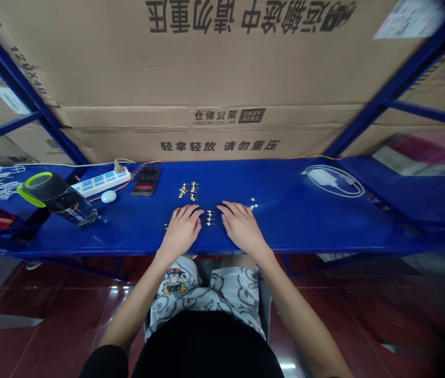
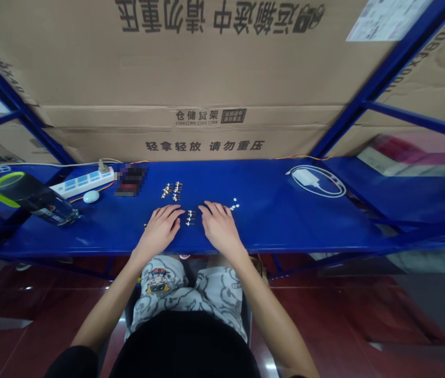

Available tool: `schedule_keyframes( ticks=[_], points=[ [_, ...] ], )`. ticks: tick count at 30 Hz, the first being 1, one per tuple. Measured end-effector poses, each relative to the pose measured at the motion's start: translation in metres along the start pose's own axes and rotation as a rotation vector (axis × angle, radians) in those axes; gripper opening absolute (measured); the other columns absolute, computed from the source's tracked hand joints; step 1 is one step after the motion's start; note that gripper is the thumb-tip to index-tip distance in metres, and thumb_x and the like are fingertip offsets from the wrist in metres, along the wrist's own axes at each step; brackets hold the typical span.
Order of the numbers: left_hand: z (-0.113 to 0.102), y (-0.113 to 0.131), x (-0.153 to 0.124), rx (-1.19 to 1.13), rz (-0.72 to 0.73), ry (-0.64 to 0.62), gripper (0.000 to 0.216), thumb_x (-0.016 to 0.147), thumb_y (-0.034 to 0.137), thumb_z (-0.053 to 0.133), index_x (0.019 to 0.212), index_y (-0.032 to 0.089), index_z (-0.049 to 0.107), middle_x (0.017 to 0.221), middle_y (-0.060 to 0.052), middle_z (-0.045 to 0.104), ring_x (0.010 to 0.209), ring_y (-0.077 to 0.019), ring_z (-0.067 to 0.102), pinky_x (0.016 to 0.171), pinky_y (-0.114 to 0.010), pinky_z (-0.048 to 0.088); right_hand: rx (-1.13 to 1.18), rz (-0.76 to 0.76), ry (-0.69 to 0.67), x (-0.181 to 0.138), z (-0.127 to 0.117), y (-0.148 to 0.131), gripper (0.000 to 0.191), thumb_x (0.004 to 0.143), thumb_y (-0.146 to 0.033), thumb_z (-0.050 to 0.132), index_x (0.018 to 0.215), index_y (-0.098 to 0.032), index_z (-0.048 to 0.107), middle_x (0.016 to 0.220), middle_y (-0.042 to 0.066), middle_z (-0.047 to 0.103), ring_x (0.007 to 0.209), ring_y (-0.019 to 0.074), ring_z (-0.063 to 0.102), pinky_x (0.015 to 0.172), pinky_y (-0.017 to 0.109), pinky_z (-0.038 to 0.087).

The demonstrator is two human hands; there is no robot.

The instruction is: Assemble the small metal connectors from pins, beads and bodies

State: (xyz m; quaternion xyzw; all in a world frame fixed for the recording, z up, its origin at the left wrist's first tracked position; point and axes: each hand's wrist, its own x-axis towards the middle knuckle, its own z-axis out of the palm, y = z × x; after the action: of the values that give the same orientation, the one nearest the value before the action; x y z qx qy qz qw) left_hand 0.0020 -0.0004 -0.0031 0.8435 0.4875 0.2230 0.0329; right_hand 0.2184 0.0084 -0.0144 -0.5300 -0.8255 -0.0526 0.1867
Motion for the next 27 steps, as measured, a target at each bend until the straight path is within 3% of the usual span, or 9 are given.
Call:
schedule_keyframes(
  ticks=[27],
  points=[
    [-0.0004,0.0011,0.0005,0.018,-0.008,-0.008,0.034,0.102,0.018,0.041,0.130,0.020,0.060,0.141,-0.009,0.060,0.133,-0.0275,0.051,0.112,-0.047,0.038,-0.015,0.011,-0.029,0.0003,-0.0018,-0.0013,0.043,0.103,-0.021,0.035,0.137,-0.014,0.061,0.144,0.014,0.060,0.131,0.0313,0.052,0.108,0.049,0.041]
  ],
)
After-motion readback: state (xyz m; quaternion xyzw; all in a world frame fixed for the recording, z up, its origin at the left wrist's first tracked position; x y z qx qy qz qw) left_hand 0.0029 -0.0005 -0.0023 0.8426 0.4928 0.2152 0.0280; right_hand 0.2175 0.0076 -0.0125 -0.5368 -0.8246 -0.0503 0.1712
